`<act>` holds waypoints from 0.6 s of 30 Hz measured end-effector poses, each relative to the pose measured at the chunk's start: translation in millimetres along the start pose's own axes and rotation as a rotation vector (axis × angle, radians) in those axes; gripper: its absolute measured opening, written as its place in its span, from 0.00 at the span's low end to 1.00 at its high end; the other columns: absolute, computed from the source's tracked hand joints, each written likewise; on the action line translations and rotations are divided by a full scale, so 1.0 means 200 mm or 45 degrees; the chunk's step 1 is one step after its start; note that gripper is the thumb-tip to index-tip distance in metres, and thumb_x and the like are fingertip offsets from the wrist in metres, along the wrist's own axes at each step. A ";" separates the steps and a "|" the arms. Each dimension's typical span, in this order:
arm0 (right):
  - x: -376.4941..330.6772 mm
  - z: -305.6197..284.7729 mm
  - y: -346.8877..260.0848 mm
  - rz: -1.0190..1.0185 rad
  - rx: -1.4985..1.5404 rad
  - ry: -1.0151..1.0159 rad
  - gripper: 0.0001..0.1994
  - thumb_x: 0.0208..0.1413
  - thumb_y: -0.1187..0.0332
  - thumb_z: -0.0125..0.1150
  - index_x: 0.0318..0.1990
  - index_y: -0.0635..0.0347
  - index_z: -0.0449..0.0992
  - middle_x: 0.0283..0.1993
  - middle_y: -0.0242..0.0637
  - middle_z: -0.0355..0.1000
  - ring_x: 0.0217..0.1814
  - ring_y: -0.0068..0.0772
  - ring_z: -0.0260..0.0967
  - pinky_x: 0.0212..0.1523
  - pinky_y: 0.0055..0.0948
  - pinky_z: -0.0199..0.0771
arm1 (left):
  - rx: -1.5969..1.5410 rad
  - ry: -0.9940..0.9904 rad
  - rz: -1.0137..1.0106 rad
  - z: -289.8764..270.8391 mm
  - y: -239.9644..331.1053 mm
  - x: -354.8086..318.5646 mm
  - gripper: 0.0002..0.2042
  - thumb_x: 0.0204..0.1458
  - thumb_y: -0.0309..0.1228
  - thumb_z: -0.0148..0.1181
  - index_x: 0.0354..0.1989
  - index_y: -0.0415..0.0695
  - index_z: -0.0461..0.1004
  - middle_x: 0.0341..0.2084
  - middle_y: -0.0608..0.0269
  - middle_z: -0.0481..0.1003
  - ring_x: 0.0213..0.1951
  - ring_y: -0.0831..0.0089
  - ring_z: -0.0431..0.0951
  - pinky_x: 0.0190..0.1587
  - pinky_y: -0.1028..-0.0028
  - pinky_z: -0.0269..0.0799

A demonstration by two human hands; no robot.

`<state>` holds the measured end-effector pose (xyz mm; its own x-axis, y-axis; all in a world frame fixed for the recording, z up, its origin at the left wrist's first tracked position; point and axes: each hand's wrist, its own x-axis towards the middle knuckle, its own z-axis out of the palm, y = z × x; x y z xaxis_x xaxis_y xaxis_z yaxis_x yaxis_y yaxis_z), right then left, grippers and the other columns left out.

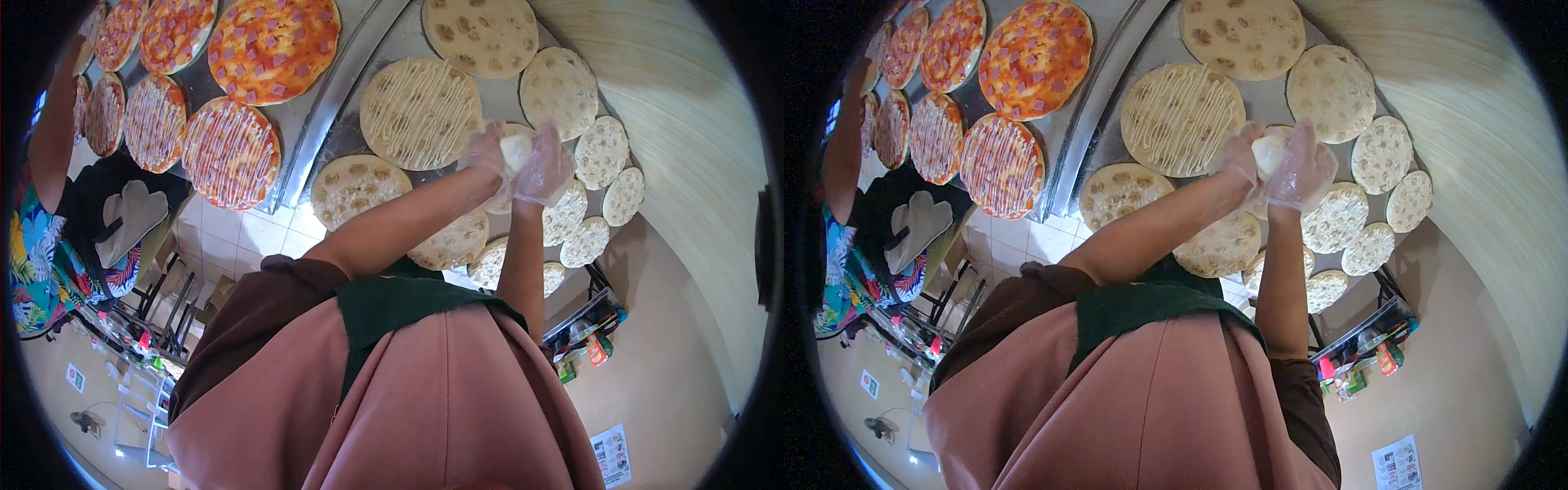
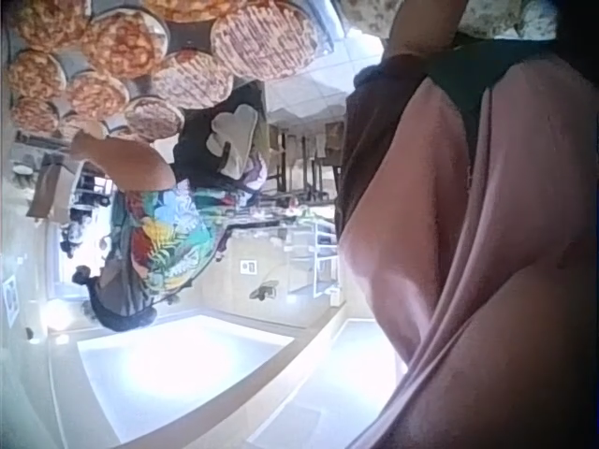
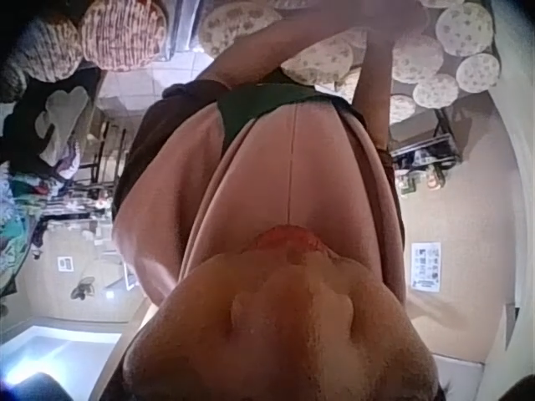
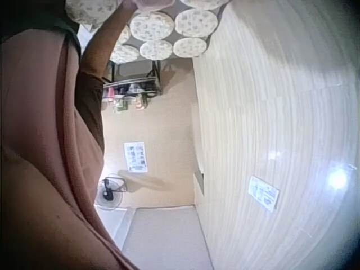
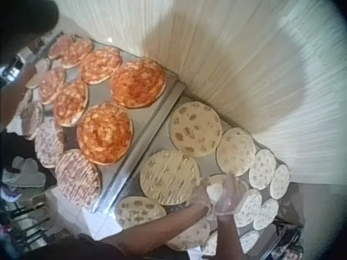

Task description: The person is preparing several pizza bases by adding ingredients.

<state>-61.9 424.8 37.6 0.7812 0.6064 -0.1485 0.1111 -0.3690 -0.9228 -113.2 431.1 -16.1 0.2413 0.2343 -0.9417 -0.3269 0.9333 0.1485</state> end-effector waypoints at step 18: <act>-0.19 -0.13 0.09 -0.128 -0.274 0.000 0.07 0.52 0.70 0.57 0.29 0.67 0.74 0.21 0.26 0.62 0.22 0.18 0.57 0.23 0.21 0.60 | -0.087 0.014 -0.037 -0.18 -0.29 0.00 0.13 0.52 0.35 0.45 0.40 0.42 0.71 0.33 0.55 0.73 0.34 0.64 0.75 0.35 0.65 0.70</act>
<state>-73.5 376.4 36.8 0.7598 0.6474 -0.0597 0.3165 -0.4486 -0.8358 -127.5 366.3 -35.5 0.2416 0.2038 -0.9487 -0.3817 0.9188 0.1001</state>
